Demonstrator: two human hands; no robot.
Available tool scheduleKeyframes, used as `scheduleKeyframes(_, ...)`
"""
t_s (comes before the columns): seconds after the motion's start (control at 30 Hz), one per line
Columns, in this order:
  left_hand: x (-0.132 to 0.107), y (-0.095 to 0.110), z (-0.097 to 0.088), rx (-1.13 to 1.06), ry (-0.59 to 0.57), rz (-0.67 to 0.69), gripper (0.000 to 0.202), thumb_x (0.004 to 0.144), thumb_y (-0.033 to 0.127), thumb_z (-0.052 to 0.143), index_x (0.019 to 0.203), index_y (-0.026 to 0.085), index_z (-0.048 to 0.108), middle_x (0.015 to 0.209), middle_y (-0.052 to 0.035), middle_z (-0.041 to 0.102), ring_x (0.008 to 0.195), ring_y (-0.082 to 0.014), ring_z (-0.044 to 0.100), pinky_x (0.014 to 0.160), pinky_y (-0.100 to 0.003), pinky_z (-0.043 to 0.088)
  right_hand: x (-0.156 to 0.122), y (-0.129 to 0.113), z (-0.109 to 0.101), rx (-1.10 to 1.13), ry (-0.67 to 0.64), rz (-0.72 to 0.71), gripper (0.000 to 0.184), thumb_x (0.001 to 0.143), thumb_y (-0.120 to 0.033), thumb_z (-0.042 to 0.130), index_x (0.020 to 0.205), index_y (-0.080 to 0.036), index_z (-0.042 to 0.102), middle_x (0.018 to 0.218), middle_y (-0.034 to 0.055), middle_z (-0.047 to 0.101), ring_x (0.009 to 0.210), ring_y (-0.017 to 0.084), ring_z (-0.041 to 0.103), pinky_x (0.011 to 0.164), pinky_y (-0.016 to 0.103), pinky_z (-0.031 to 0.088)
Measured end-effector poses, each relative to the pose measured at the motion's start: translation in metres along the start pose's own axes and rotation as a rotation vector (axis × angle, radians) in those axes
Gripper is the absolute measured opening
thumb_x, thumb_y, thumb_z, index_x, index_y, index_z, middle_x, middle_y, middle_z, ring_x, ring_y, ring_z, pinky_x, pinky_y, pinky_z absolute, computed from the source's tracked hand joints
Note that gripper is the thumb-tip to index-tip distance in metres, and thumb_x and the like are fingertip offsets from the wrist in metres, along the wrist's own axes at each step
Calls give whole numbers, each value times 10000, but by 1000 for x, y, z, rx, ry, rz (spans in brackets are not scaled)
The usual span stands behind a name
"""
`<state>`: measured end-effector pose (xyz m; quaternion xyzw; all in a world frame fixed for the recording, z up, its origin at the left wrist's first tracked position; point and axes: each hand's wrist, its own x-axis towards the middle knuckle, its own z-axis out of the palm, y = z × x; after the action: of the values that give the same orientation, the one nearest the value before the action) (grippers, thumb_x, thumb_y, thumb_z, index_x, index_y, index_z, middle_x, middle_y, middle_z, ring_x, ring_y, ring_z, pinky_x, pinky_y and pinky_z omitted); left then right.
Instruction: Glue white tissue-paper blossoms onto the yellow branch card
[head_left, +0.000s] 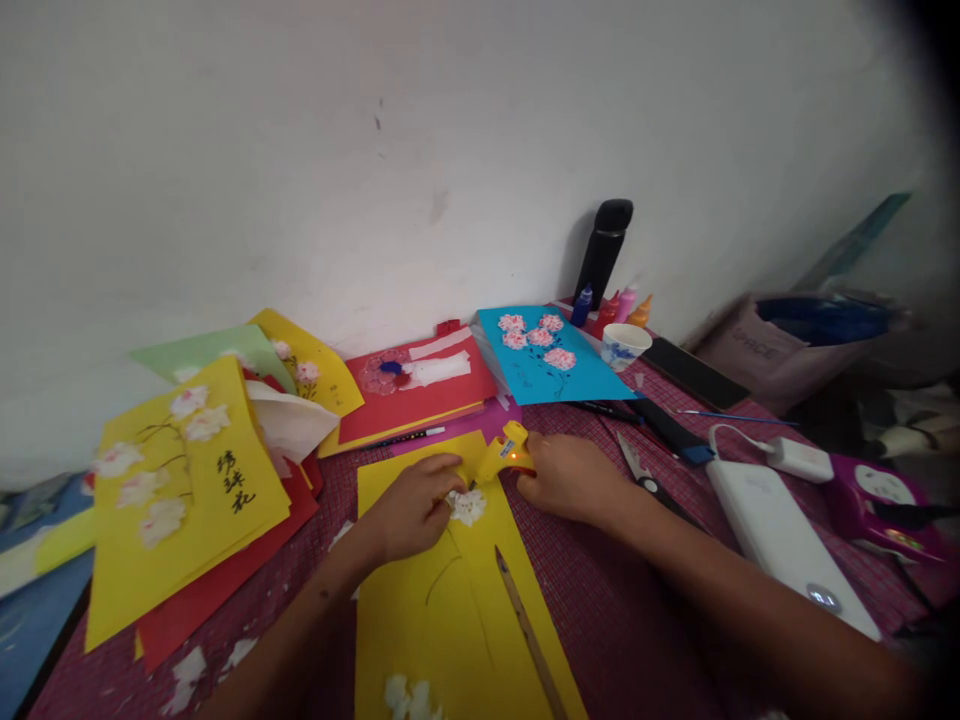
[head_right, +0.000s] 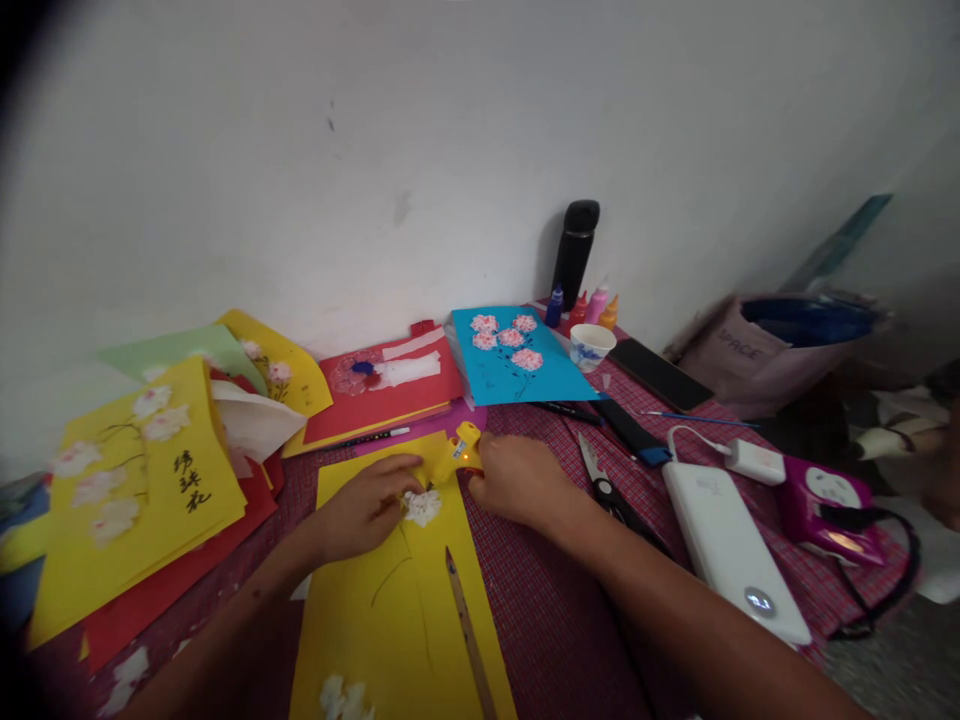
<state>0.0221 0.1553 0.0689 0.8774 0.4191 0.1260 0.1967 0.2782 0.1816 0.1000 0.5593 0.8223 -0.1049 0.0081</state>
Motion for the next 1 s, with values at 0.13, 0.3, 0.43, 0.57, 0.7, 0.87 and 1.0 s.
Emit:
scheduleKeyframes(0.13, 0, -1, 0, -8, -4, 3, 407, 758, 31, 457, 1069, 220, 640, 1341, -84, 573, 1295, -219, 497, 1075, -373, 423, 0, 0, 1, -10, 34, -22, 321, 860, -401, 515, 1007, -151, 650, 947, 151, 743, 832, 306, 715, 674, 342, 488)
scheduleKeyframes(0.3, 0, -1, 0, -2, -22, -8, 402, 766, 41, 457, 1080, 222, 634, 1359, -89, 556, 1296, -228, 495, 1075, -392, 424, -1, -1, -2, -31, 50, -52, 292, 867, -392, 513, 979, -163, 654, 909, 137, 750, 804, 310, 723, 647, 342, 495)
scheduleKeyframes(0.43, 0, -1, 0, -5, -24, -2, 409, 766, 35, 456, 1080, 223, 637, 1364, -86, 548, 1291, -229, 498, 1081, -390, 418, -4, -6, -7, -55, 69, -85, 292, 882, -394, 510, 977, -160, 657, 869, 137, 751, 777, 309, 727, 635, 346, 502)
scheduleKeyframes(0.57, 0, -1, 0, -13, -22, -7, 419, 760, 34, 458, 1088, 224, 635, 1369, -84, 537, 1294, -239, 487, 1082, -403, 414, -7, -14, -13, -106, 82, -122, 265, 903, -359, 499, 968, -156, 657, 806, 132, 743, 722, 309, 726, 582, 341, 497)
scheduleKeyframes(0.7, 3, 0, -1, -35, -15, 15, 423, 726, 16, 451, 1049, 218, 636, 1285, -82, 563, 1242, -236, 513, 1057, -400, 431, -6, -22, -19, -151, 90, -209, 179, 901, -244, 511, 952, -154, 657, 781, 127, 739, 674, 291, 725, 539, 312, 476)
scheduleKeyframes(0.87, 5, 2, -3, -57, -14, 38, 435, 691, 0, 444, 1017, 214, 637, 1133, -72, 603, 1106, -221, 573, 982, -376, 475, -3, -28, -29, -171, 56, -285, 176, 864, -141, 523, 965, -140, 667, 778, 135, 738, 680, 271, 723, 547, 294, 465)
scheduleKeyframes(1.0, 3, 1, -2, -39, -9, 16, 418, 710, 16, 454, 1028, 215, 642, 1237, -85, 583, 1208, -245, 532, 1046, -406, 443, -4, -27, -32, -150, 17, -264, 211, 865, -122, 502, 987, -138, 673, 812, 151, 743, 708, 259, 720, 571, 290, 465)
